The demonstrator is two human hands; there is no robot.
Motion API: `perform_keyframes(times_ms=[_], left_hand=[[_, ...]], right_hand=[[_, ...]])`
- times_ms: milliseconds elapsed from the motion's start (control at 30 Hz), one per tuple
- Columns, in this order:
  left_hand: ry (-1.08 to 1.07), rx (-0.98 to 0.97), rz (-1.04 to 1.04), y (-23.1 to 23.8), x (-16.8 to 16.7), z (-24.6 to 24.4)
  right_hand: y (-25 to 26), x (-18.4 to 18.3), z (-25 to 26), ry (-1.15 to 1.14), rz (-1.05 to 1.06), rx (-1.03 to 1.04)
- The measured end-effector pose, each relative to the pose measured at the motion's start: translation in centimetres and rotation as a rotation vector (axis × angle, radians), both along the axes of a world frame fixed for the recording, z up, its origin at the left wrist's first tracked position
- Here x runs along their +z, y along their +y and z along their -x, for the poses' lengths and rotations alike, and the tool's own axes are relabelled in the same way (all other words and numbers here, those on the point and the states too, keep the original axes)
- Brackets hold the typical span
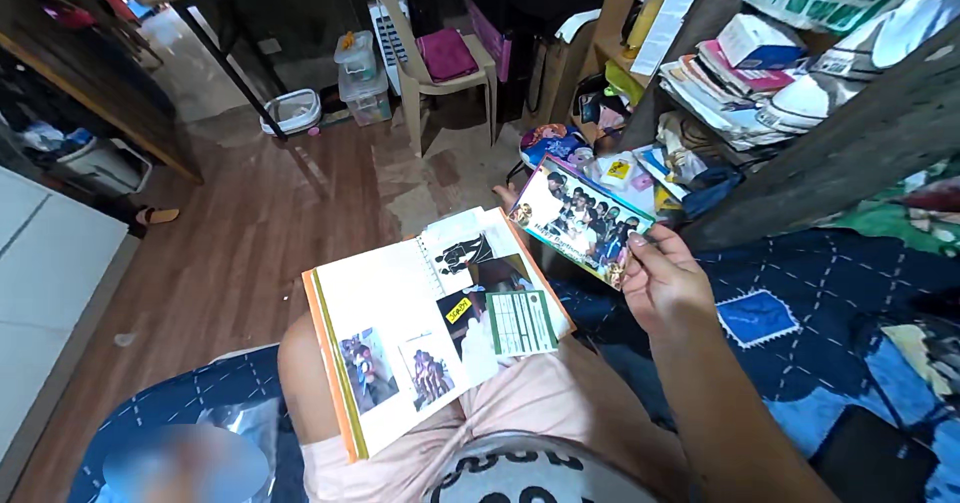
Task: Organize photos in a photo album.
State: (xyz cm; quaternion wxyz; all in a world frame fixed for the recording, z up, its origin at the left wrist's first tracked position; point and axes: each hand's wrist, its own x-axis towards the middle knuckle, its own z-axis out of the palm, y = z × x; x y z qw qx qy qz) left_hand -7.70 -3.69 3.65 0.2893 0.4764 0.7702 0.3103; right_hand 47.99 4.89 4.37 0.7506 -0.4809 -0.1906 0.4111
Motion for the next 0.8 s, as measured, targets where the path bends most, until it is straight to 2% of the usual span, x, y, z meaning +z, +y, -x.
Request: perform_keyframes(times_ms=[67,167,300,533,667,800], left_hand=[[-0.195,0.002,-0.08,0.2,1.9,-2.0],[-0.425,-0.171,-0.232,0.4,3.5,-4.3],[-0.179,-0.416,-0.358,1.7,4.2,-7.7],[0.218,-0.372,-0.322,3.4,3.2,-13.5],[0.325,-0.402,-0.376,3.7,2.8,-14.6],[0.32,-0.426,-0.396,3.5,2.8,-15.4]], right_hand=[[0.0,0.1,0.1,0.001,0.0,0.005],[-0.2,0.0,0.5,-0.001,-0.029,0.048],[-0.2,-0.1,1.4,-0.018,-0.036,0.088],[-1.0,-0.4,4.7,-0.119,-0.028,0.235],[-1.5,-0.3,6.9,-0.205,-0.035,0.358],[-1.1,-0.3,8.2,-0.322,-0.113,0.463]])
